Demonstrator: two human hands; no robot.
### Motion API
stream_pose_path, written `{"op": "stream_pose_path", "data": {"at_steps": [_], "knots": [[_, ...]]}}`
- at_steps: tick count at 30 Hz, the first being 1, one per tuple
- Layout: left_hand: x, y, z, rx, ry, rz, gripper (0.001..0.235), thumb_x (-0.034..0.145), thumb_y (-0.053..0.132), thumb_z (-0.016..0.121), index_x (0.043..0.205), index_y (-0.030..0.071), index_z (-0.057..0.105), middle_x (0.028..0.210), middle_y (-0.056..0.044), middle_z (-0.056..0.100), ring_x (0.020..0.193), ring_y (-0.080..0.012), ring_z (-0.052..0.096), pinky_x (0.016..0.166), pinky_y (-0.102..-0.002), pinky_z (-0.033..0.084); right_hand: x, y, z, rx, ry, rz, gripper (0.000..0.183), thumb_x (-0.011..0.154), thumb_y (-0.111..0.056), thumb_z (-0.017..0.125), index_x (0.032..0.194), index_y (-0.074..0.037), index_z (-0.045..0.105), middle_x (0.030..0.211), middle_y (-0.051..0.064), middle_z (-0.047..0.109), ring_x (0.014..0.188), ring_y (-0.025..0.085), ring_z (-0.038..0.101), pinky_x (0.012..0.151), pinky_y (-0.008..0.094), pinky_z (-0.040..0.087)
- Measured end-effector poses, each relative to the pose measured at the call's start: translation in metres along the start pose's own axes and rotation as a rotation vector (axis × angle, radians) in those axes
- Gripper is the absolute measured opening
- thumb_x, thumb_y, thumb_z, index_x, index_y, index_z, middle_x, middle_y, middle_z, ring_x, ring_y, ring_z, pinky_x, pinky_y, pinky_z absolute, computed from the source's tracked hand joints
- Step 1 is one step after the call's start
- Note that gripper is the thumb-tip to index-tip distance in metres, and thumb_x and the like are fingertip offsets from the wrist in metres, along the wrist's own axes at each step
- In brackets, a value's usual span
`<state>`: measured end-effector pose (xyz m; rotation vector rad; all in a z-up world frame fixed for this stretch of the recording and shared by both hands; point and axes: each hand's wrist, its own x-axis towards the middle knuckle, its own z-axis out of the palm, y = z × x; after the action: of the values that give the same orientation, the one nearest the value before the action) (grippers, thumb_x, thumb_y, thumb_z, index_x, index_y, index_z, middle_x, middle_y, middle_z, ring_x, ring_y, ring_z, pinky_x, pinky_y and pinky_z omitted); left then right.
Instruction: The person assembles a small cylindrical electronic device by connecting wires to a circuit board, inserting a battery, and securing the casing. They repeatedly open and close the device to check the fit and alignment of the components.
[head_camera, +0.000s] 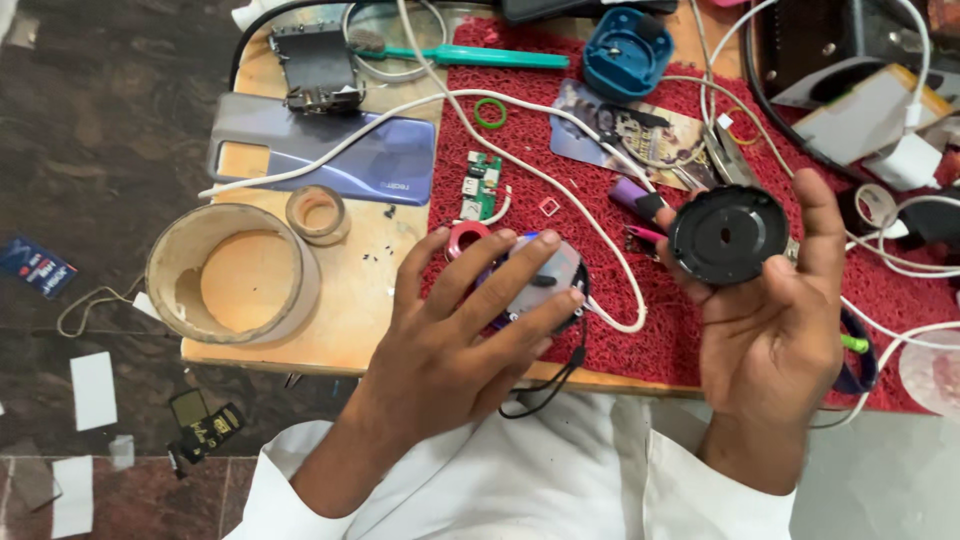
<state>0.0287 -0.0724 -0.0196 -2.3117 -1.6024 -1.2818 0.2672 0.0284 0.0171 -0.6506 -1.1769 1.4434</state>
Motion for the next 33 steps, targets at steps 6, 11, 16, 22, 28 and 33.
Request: {"op": "stream_pose_path", "data": {"at_steps": [6,11,16,22,28,33], "knots": [[0.010,0.013,-0.005,0.090,-0.037,0.033,0.036,0.100,0.024,0.067,0.135,0.017,0.065,0.154,-0.009,0.052,0.142,-0.0296,0.046,0.121,-0.058,0.027,-0.005,0.012,-0.042,-0.279,0.166,0.040,0.043,0.102,0.002,0.048,0.145,0.008,0.052,0.139,0.017,0.061,0.122,0.022,0.062,0.104,0.036,0.053],[0.003,0.028,-0.005,0.141,-0.009,-0.002,0.043,0.096,0.022,0.068,0.137,0.012,0.062,0.155,-0.012,0.049,0.145,-0.0312,0.045,0.121,-0.057,0.027,-0.029,0.017,-0.049,-0.630,0.134,-0.175,0.047,0.103,0.006,0.053,0.149,0.005,0.048,0.151,0.016,0.053,0.142,0.021,0.053,0.123,0.034,0.041],[-0.032,0.034,-0.012,0.194,0.100,-0.071,0.047,0.095,0.021,0.071,0.137,0.007,0.060,0.151,-0.016,0.051,0.140,-0.0338,0.048,0.117,-0.056,0.031,-0.054,0.014,-0.062,-0.708,0.100,-0.382,0.045,0.105,0.009,0.054,0.149,0.004,0.049,0.163,0.016,0.044,0.153,0.025,0.046,0.131,0.038,0.038],[-0.067,0.004,0.000,0.379,0.296,-0.189,0.037,0.100,0.016,0.072,0.134,0.008,0.060,0.145,-0.013,0.054,0.135,-0.0353,0.051,0.114,-0.051,0.038,-0.079,0.023,-0.074,-0.765,0.035,-0.414,0.034,0.104,0.002,0.061,0.138,0.005,0.058,0.157,0.018,0.050,0.149,0.027,0.051,0.124,0.037,0.043],[-0.056,-0.006,0.019,0.551,0.316,-0.193,0.045,0.100,0.021,0.066,0.140,0.003,0.055,0.148,-0.017,0.051,0.137,-0.0383,0.048,0.115,-0.054,0.036,-0.076,0.015,-0.080,-0.871,-0.005,-0.491,0.030,0.102,-0.003,0.064,0.130,0.005,0.063,0.150,0.021,0.059,0.140,0.033,0.059,0.116,0.037,0.048],[-0.058,-0.007,0.020,0.555,0.319,-0.200,0.049,0.102,0.024,0.061,0.145,0.001,0.050,0.151,-0.021,0.049,0.141,-0.0424,0.045,0.121,-0.058,0.032,-0.076,0.026,-0.085,-0.799,-0.001,-0.512,0.025,0.106,-0.004,0.063,0.130,0.004,0.062,0.151,0.020,0.059,0.138,0.032,0.059,0.118,0.037,0.046]]}}
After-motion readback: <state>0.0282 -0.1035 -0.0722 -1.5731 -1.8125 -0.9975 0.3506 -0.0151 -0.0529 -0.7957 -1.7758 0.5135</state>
